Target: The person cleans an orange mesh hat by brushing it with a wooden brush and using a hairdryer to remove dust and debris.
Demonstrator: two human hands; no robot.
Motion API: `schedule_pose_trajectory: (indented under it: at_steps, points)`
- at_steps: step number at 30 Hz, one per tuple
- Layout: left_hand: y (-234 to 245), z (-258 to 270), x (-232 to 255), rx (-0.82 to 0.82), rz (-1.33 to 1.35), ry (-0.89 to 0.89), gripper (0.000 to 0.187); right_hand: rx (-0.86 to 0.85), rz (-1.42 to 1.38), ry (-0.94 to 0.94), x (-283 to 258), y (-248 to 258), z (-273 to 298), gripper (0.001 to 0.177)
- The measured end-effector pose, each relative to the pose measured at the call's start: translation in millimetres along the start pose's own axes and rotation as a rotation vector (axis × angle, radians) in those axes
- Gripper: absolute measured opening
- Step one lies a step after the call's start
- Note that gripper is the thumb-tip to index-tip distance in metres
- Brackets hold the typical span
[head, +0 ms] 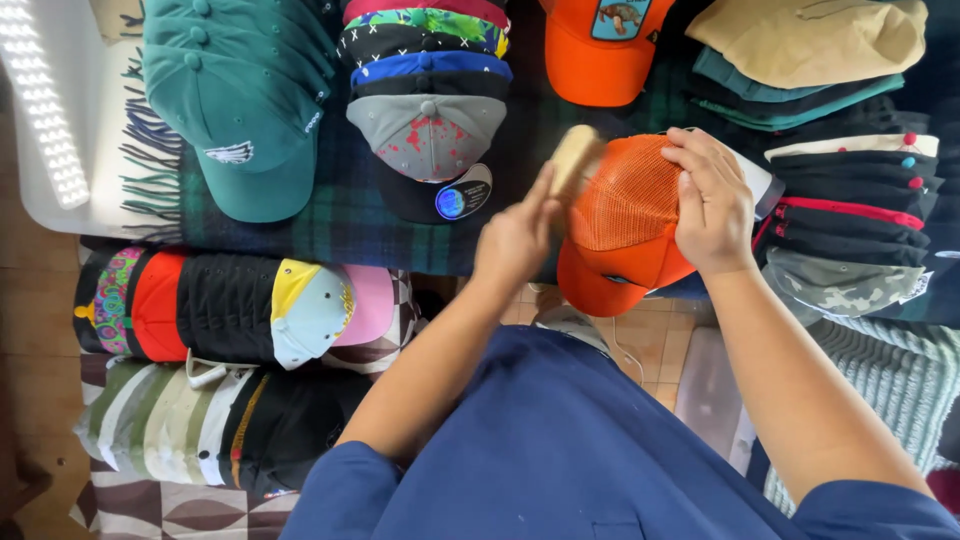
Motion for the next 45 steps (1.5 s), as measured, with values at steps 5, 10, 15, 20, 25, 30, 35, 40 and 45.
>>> schedule_pose_trajectory:
  at_steps: [5, 10, 15, 20, 25, 30, 35, 40, 45]
  points:
    - [37.6, 19.3, 37.0, 0.103, 0.121, -0.075, 0.048, 0.065, -0.029, -0.057, 0.6, 7.0, 1.6, 0.03]
    - [15.0, 10.6, 9.7, -0.154, 0.145, 0.112, 0.051, 0.115, -0.023, -0.096, 4.6, 8.1, 7.4, 0.03]
    - [56.8, 3.8, 54.0, -0.106, 0.235, 0.028, 0.049, 0.157, -0.02, -0.105, 8.7, 9.4, 6.3, 0.029]
    - [20.3, -54.8, 10.1, -0.198, -0.023, 0.014, 0.044, 0.201, -0.036, -0.133, 9.5, 12.3, 7.5, 0.032]
    - [21.3, -56.1, 31.9, -0.234, 0.052, -0.009, 0.046, 0.21, -0.048, -0.193, 15.1, 15.0, 12.0, 0.034]
    - [6.0, -75.9, -28.4, -0.318, -0.338, 0.002, 0.043, 0.211, -0.02, -0.159, 15.4, 14.7, 10.7, 0.032]
    - [37.5, -14.0, 65.0, -0.185, 0.173, -0.1, 0.047, 0.213, -0.002, -0.142, 16.9, 12.6, 18.3, 0.034]
    - [28.3, -30.3, 10.3, -0.229, 0.157, 0.04, 0.046, 0.227, -0.053, -0.167, 26.5, 14.9, 20.1, 0.037]
    - [65.8, 2.2, 99.1, -0.083, 0.131, -0.36, 0.058, 0.281, -0.137, -0.149, 33.2, 16.7, 20.8, 0.028]
Point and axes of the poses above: each hand's wrist, its own z-axis away from the middle knuckle, its own y-axis out of the back of the hand, x = y × z, the point moved 7 cm from there along -z, towards the middle knuckle, and after that the axes turned 1 degree about z, right-handed, at the moved point
